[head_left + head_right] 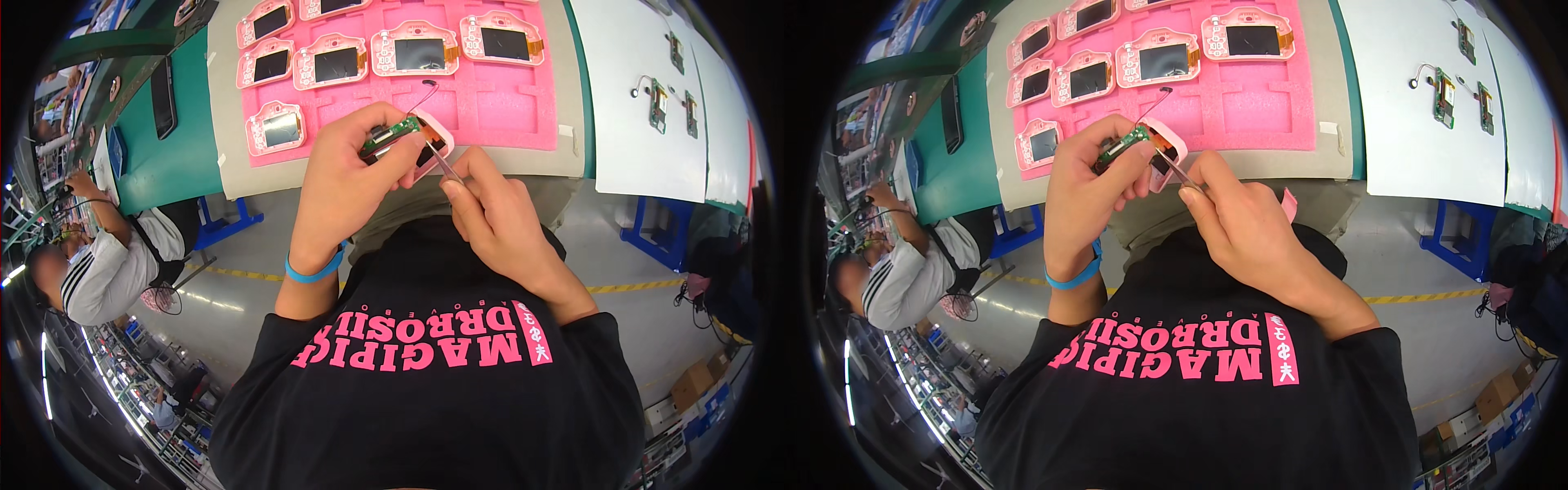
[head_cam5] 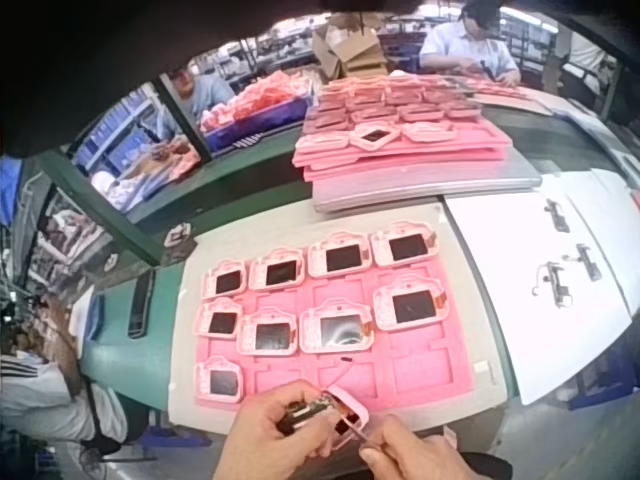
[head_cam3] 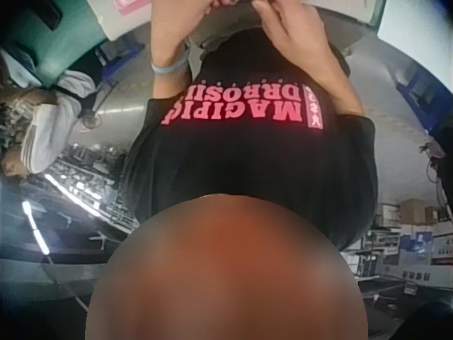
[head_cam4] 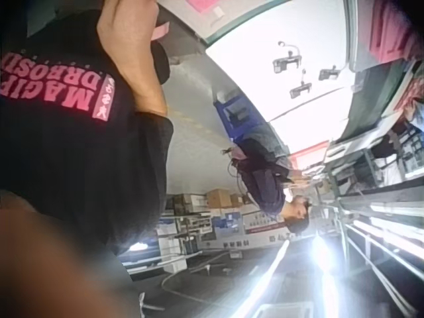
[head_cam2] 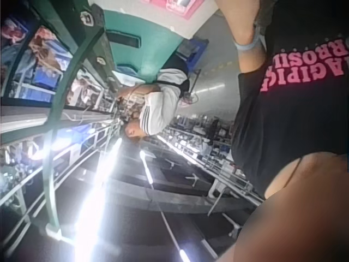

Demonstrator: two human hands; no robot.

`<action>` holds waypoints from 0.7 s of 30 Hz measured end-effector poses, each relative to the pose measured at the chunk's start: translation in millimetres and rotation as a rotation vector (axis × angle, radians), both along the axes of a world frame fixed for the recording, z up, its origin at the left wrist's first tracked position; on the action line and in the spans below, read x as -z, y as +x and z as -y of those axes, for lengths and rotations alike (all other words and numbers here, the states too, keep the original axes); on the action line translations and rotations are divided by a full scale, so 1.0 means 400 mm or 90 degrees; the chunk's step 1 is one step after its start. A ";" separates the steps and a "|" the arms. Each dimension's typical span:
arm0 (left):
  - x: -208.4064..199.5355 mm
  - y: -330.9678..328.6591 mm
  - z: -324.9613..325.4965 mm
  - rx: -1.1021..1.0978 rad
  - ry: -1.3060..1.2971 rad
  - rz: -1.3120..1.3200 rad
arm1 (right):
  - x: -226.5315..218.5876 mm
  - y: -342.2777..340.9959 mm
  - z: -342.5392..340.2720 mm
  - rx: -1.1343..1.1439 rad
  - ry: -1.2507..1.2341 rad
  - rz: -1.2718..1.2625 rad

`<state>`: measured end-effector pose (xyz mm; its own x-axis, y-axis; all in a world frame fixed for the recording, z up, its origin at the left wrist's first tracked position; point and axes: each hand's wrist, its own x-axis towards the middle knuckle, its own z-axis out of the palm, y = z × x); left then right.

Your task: Assembling internal electronic components and circuit boards into small device housings on a factory assembly line.

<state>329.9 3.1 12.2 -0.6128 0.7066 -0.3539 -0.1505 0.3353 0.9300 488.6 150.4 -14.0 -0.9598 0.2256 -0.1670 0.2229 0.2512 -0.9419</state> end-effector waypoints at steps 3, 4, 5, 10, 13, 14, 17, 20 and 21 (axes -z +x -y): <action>0.007 -0.026 -0.041 0.065 -0.015 -0.137 | -0.028 -0.007 -0.016 0.021 -0.037 0.086; 0.006 -0.030 -0.051 0.085 -0.018 -0.182 | -0.034 -0.007 -0.021 0.028 -0.048 0.116; -0.003 -0.026 -0.062 0.074 -0.012 -0.179 | -0.037 0.003 -0.033 0.019 -0.040 0.119; -0.054 -0.020 -0.126 0.112 -0.041 0.067 | -0.046 0.056 -0.115 0.168 -0.108 0.084; -0.034 -0.024 -0.120 0.099 -0.012 0.146 | -0.026 0.002 -0.112 0.064 0.188 -0.186; -0.032 -0.023 -0.115 0.094 -0.003 0.172 | -0.018 -0.011 -0.111 0.025 0.284 -0.277; -0.035 -0.018 -0.101 0.093 0.011 0.166 | 0.035 -0.042 -0.125 0.000 0.303 -0.320; -0.045 -0.009 -0.069 0.082 0.019 0.161 | 0.049 -0.068 -0.130 -0.032 0.310 -0.365; -0.049 -0.009 -0.044 0.058 0.005 0.144 | 0.042 -0.071 -0.124 -0.016 0.295 -0.347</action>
